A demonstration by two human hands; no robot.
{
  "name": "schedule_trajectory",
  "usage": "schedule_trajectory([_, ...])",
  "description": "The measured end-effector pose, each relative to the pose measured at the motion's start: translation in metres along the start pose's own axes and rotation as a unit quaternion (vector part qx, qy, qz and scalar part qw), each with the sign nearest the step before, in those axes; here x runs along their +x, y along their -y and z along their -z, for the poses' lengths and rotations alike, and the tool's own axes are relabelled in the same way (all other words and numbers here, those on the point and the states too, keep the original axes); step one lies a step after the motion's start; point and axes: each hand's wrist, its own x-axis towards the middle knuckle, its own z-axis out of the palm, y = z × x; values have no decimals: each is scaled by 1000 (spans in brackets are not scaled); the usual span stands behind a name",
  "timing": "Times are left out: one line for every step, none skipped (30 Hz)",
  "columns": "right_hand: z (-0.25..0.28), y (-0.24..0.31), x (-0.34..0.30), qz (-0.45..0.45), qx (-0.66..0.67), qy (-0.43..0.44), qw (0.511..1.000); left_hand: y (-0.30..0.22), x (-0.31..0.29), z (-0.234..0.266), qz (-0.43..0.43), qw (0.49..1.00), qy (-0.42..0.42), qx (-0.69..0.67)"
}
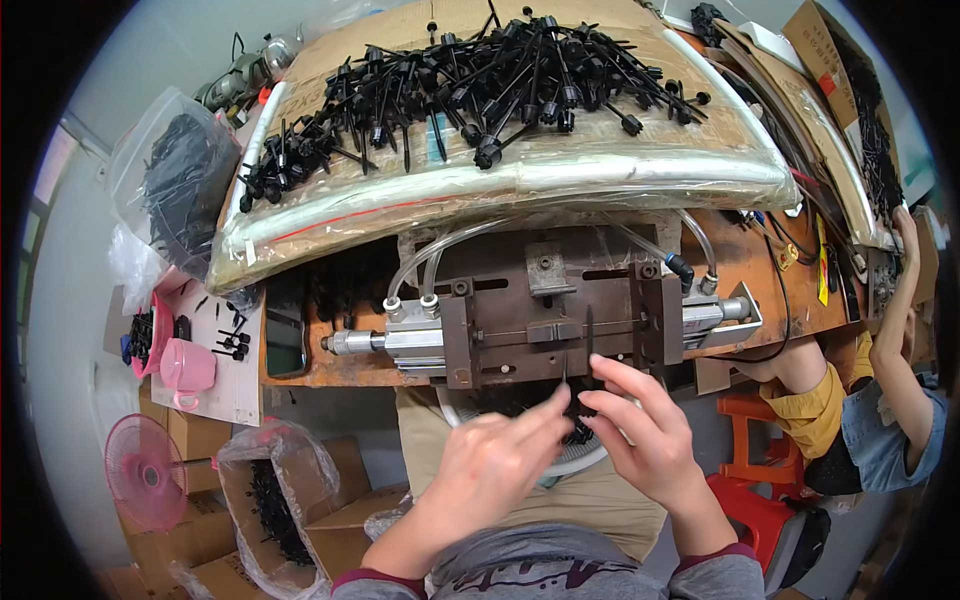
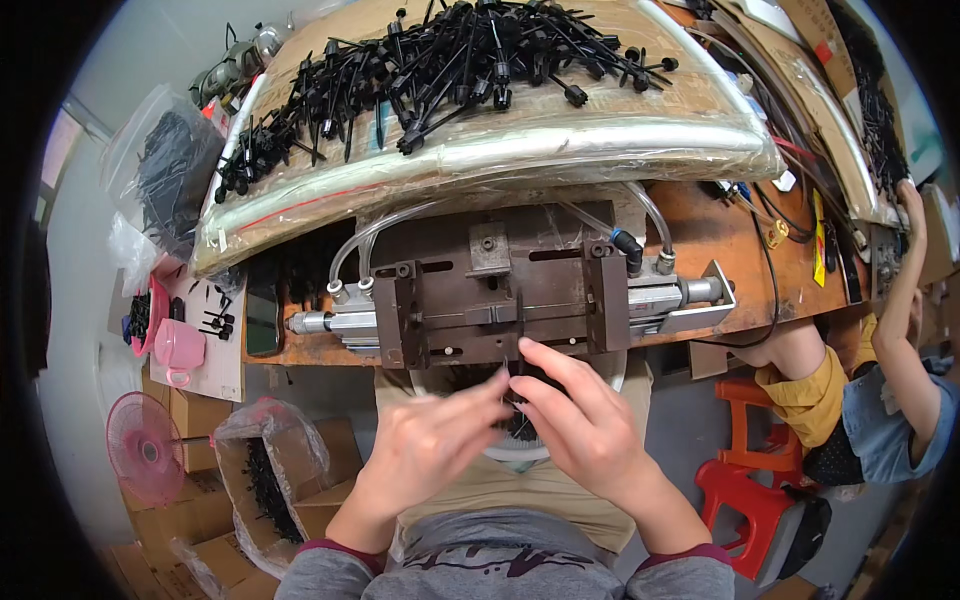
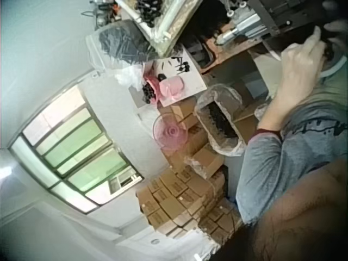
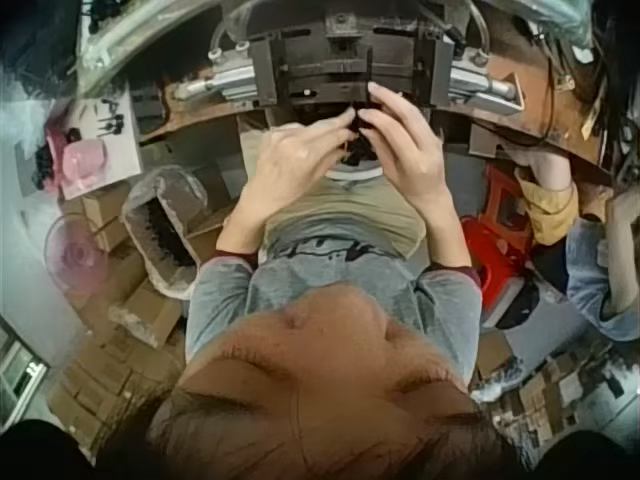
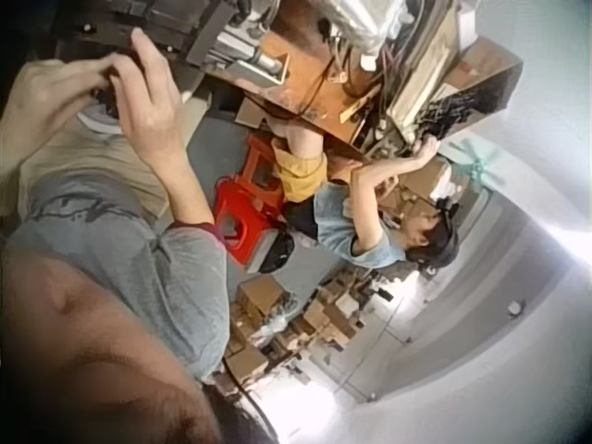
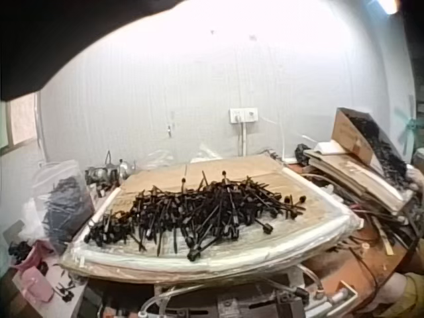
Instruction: Manually assembling or processing small black plastic cable tie components using a mechanical fixture on a workbench.
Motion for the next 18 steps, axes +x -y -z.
schedule_trajectory([-2,1,4,11,-19,14,1000,0,-5,1,-15,999,33,-31])
schedule_trajectory([-4,2,7,23,-37,27,999,-2,-10,1,-30,995,65,-62])
schedule_trajectory([-8,3,9,28,-57,38,997,-2,-13,-2,-28,995,68,-72])
schedule_trajectory([-13,4,10,33,-75,48,995,-2,-16,-8,-26,994,71,-82])
schedule_trajectory([-18,6,12,38,-94,59,993,-1,-20,-13,-24,993,74,-92])
schedule_trajectory([-20,6,15,62,-136,52,987,2,-21,-19,-30,992,76,-93])
schedule_trajectory([-21,9,18,61,-160,60,983,1,-21,-20,-21,992,85,-88])
schedule_trajectory([-21,12,21,58,-184,67,979,0,-22,-20,-13,992,95,-82])
schedule_trajectory([-22,14,22,53,-209,76,974,-1,-23,-22,-5,991,107,-80])
schedule_trajectory([-25,14,24,36,-208,49,976,0,-24,-26,-8,991,102,-84])
schedule_trajectory([-23,14,26,33,-208,60,976,1,-23,-31,-5,991,104,-90])
schedule_trajectory([-20,14,29,30,-207,70,975,1,-21,-34,-4,990,105,-94])
schedule_trajectory([-17,14,30,25,-207,78,975,2,-20,-38,-3,989,108,-98])
schedule_trajectory([-18,11,29,37,-204,69,976,3,-21,-43,1,988,124,-94])
schedule_trajectory([-18,9,27,36,-207,69,975,5,-23,-49,0,986,140,-91])
schedule_trajectory([-20,9,25,37,-208,68,975,6,-25,-55,-1,984,155,-84])
schedule_trajectory([-19,9,25,37,-210,67,975,8,-27,-61,-2,985,155,-81])
schedule_trajectory([-14,11,27,47,-235,81,967,10,-30,-69,-5,985,155,-79])
